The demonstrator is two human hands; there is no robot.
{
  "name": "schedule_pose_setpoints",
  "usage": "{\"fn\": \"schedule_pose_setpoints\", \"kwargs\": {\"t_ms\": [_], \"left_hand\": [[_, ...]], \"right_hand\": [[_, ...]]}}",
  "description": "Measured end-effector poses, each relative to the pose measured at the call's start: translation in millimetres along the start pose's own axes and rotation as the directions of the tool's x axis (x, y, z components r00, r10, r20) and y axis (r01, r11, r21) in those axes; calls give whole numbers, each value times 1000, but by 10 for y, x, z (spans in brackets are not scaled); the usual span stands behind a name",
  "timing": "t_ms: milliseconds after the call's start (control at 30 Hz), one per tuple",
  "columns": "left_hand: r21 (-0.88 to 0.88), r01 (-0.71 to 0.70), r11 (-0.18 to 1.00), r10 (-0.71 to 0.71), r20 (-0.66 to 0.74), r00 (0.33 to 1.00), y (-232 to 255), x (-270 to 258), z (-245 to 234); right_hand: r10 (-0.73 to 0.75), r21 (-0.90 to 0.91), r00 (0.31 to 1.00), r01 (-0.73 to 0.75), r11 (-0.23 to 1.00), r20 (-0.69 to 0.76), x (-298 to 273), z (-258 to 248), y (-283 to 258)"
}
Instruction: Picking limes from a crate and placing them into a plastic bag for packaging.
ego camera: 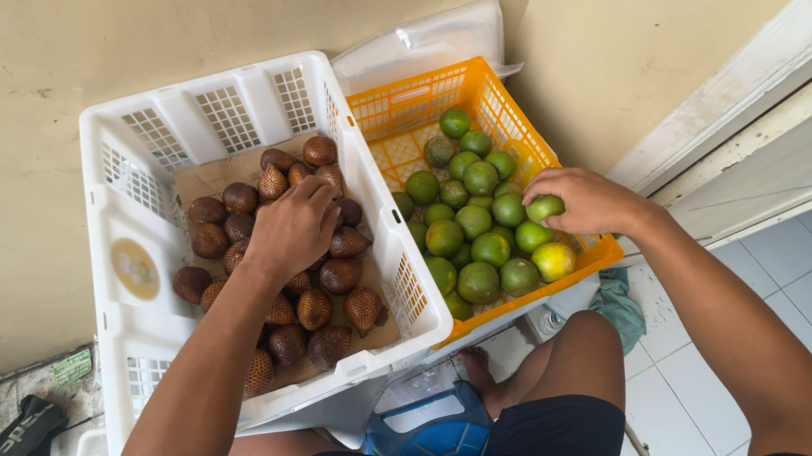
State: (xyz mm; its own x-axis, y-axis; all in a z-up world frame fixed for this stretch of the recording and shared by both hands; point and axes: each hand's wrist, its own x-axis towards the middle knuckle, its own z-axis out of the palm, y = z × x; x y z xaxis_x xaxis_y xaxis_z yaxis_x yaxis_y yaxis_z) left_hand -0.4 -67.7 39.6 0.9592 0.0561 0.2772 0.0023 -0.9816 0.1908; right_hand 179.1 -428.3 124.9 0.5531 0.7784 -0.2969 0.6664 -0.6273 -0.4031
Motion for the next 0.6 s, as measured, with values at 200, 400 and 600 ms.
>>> {"fn": "schedule_pose_setpoints", "kwargs": {"t_ms": [200, 400, 600], "left_hand": [[-13, 10, 1000, -10, 33, 999, -10, -3, -25], [-18, 13, 1000, -13, 13, 1000, -10, -22, -66], [45, -8, 999, 9, -6, 1000, -51, 2, 13]], "right_hand": [[-71, -193, 989, 45, 980, -127, 74, 123, 287], [-44, -220, 987, 10, 976, -153, 382, 109, 318], [-79, -97, 954, 53, 994, -289, 1275, 261, 454]]}}
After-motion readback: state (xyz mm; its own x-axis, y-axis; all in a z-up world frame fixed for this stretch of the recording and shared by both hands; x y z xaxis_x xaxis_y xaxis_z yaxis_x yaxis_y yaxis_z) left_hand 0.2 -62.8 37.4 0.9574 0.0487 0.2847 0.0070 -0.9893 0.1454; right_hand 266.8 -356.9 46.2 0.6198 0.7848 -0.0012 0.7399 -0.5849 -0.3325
